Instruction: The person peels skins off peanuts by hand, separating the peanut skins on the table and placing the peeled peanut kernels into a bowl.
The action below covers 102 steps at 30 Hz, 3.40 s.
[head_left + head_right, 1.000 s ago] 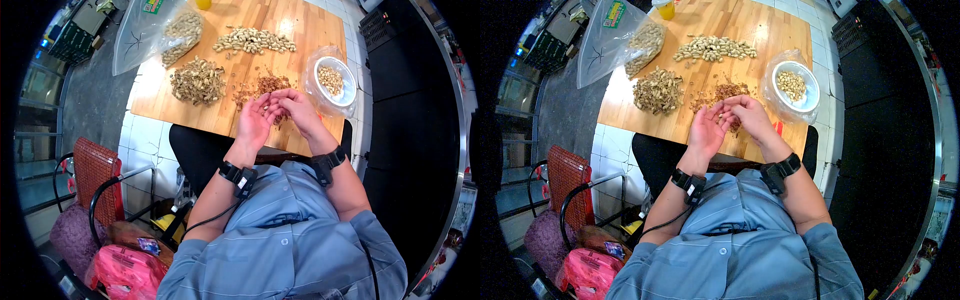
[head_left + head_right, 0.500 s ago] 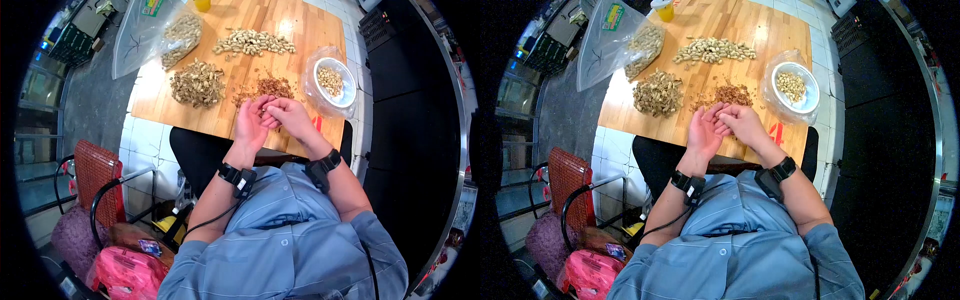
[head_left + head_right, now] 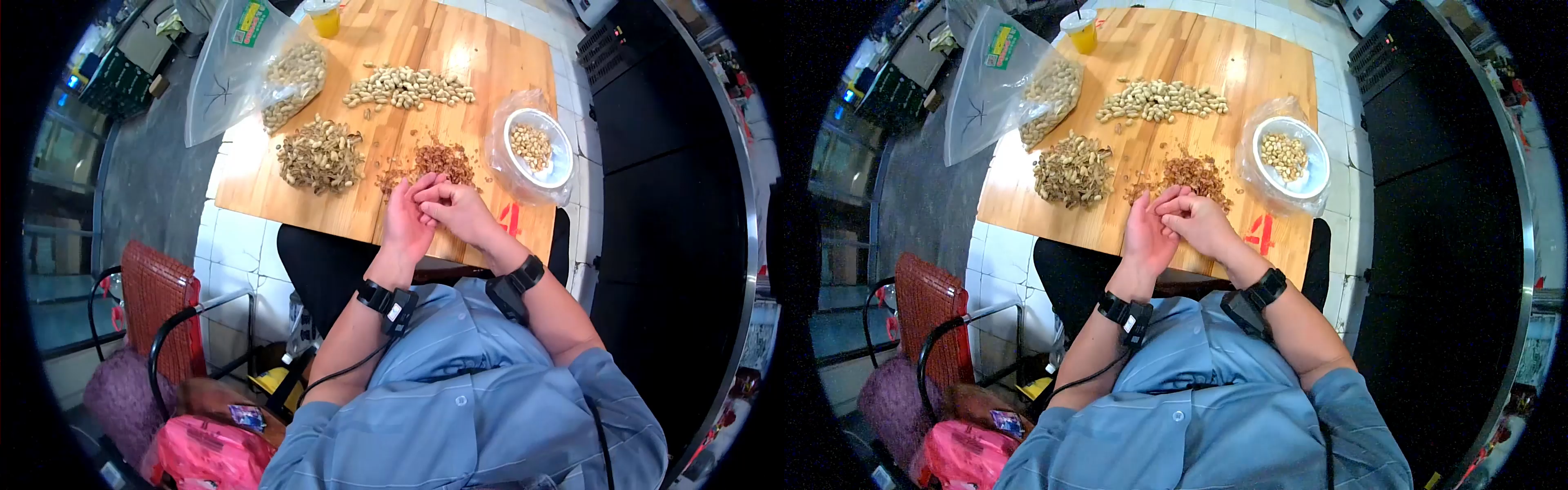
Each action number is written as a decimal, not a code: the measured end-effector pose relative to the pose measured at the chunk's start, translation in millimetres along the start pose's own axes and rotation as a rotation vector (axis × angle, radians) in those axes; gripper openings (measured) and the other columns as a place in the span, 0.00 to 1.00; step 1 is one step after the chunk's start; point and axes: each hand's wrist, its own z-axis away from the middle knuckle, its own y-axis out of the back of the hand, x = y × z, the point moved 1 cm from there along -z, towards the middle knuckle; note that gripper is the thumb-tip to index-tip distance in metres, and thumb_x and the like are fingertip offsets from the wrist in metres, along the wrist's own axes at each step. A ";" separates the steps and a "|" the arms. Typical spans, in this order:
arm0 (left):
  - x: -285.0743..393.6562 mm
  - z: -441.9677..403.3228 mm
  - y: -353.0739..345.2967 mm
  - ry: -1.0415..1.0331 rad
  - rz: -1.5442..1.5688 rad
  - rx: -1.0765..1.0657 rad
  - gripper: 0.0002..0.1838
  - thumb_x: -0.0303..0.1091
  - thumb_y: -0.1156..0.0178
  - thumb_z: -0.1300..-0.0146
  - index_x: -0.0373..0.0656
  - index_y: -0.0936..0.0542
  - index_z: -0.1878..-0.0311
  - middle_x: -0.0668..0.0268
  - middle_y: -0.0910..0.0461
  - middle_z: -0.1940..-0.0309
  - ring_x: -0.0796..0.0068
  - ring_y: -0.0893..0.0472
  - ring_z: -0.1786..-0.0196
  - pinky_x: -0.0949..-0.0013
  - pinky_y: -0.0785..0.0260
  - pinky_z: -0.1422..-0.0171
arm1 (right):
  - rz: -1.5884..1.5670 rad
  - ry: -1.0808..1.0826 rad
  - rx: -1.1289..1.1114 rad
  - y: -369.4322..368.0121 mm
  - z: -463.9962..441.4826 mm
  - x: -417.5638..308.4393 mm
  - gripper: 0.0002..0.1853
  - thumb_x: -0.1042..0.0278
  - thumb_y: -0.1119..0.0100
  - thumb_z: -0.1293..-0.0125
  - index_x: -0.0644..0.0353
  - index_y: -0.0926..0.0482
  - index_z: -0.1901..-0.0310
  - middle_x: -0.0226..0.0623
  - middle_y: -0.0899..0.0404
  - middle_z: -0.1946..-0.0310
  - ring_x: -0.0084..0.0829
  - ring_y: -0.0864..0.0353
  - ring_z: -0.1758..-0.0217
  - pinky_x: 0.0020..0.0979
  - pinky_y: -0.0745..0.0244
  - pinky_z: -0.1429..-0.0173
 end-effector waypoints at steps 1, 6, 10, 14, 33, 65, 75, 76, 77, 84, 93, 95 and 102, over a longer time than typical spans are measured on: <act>-0.7 -2.5 4.5 -0.006 0.010 -0.012 0.31 0.54 0.63 0.23 0.35 0.28 0.38 0.56 0.23 0.41 0.68 0.21 0.46 0.72 0.29 0.54 | -0.016 -0.005 -0.011 0.2 -0.5 1.2 0.07 0.77 0.40 0.33 0.68 0.18 0.55 0.34 0.17 0.69 0.22 0.19 0.70 0.24 0.21 0.62; -1.0 -0.6 2.2 0.001 0.025 0.004 0.31 0.53 0.63 0.23 0.34 0.28 0.37 0.56 0.23 0.41 0.70 0.20 0.48 0.74 0.29 0.57 | -0.015 -0.021 -0.001 0.0 -0.6 3.1 0.07 0.79 0.42 0.32 0.69 0.19 0.55 0.35 0.17 0.68 0.23 0.18 0.68 0.25 0.20 0.61; -0.2 2.5 -4.4 0.000 -0.005 0.017 0.31 0.54 0.64 0.23 0.35 0.29 0.37 0.58 0.22 0.40 0.73 0.21 0.52 0.76 0.31 0.59 | -0.013 -0.012 0.010 0.0 -1.2 5.5 0.05 0.79 0.42 0.32 0.69 0.20 0.57 0.35 0.18 0.69 0.23 0.18 0.69 0.25 0.20 0.63; -1.6 2.3 -2.9 0.000 -0.044 0.030 0.32 0.55 0.64 0.24 0.36 0.29 0.36 0.59 0.22 0.41 0.76 0.23 0.58 0.76 0.33 0.59 | -0.034 -0.023 0.047 -2.6 2.0 1.0 0.04 0.78 0.42 0.32 0.69 0.20 0.59 0.35 0.18 0.70 0.23 0.18 0.70 0.25 0.21 0.65; 5.4 3.2 -6.0 -0.056 0.217 -0.064 0.33 0.54 0.61 0.25 0.31 0.32 0.35 0.52 0.29 0.35 0.59 0.28 0.35 0.59 0.36 0.28 | -0.032 0.068 0.164 15.2 2.3 -24.4 0.10 0.78 0.46 0.31 0.66 0.22 0.50 0.36 0.18 0.64 0.23 0.18 0.70 0.24 0.21 0.65; 5.3 3.4 -4.0 -0.033 0.156 -0.121 0.37 0.57 0.60 0.25 0.29 0.36 0.31 0.55 0.28 0.37 0.64 0.30 0.33 0.63 0.40 0.26 | 0.731 0.249 0.149 8.4 -15.3 -23.3 0.07 0.69 0.38 0.45 0.63 0.22 0.69 0.45 0.17 0.70 0.44 0.15 0.67 0.39 0.21 0.61; 4.1 3.1 -5.1 -0.020 0.191 -0.094 0.37 0.57 0.58 0.26 0.30 0.34 0.32 0.54 0.29 0.35 0.61 0.29 0.34 0.62 0.37 0.28 | 0.027 -0.064 0.061 18.6 -14.5 -19.3 0.05 0.82 0.45 0.39 0.68 0.25 0.61 0.41 0.17 0.69 0.28 0.15 0.68 0.27 0.20 0.64; 3.8 2.6 -4.6 -0.018 0.193 -0.103 0.36 0.57 0.58 0.26 0.31 0.34 0.32 0.54 0.30 0.35 0.61 0.29 0.34 0.62 0.37 0.29 | -0.013 -0.045 0.039 17.1 -14.9 -18.2 0.06 0.83 0.45 0.39 0.68 0.25 0.60 0.40 0.17 0.69 0.27 0.16 0.68 0.27 0.20 0.64; 3.8 2.7 -4.0 -0.026 0.193 -0.103 0.36 0.57 0.57 0.26 0.31 0.34 0.32 0.54 0.29 0.36 0.60 0.29 0.34 0.63 0.37 0.29 | -0.050 -0.026 0.023 16.9 -14.9 -15.5 0.06 0.83 0.45 0.39 0.68 0.25 0.60 0.40 0.17 0.68 0.27 0.16 0.68 0.27 0.20 0.64; 0.6 2.6 -10.1 -0.030 0.207 -0.091 0.37 0.59 0.56 0.27 0.30 0.34 0.33 0.52 0.29 0.37 0.61 0.29 0.35 0.60 0.38 0.28 | -0.072 0.024 0.014 27.3 -7.0 -14.2 0.14 0.84 0.50 0.37 0.69 0.24 0.51 0.38 0.18 0.66 0.25 0.16 0.66 0.26 0.20 0.62; -1.0 6.4 -14.7 -0.008 0.250 -0.123 0.37 0.55 0.55 0.26 0.27 0.37 0.32 0.47 0.34 0.32 0.54 0.34 0.28 0.54 0.44 0.21 | 0.017 -0.005 0.025 46.7 1.9 -36.5 0.18 0.81 0.54 0.31 0.66 0.26 0.41 0.40 0.17 0.64 0.26 0.16 0.67 0.26 0.19 0.62; 0.5 8.0 -13.9 -0.010 0.264 -0.152 0.37 0.54 0.55 0.26 0.27 0.38 0.31 0.46 0.36 0.31 0.53 0.36 0.27 0.54 0.45 0.20 | 0.014 0.034 0.128 71.6 1.7 -40.6 0.18 0.80 0.54 0.30 0.66 0.28 0.39 0.42 0.18 0.64 0.28 0.16 0.67 0.27 0.18 0.62; 5.9 10.5 -18.2 -0.016 0.295 -0.164 0.36 0.53 0.56 0.26 0.27 0.40 0.30 0.46 0.38 0.29 0.54 0.38 0.25 0.54 0.45 0.20 | 0.362 0.076 0.547 146.4 -2.7 -60.3 0.18 0.77 0.51 0.30 0.64 0.27 0.39 0.38 0.18 0.59 0.28 0.14 0.70 0.27 0.21 0.70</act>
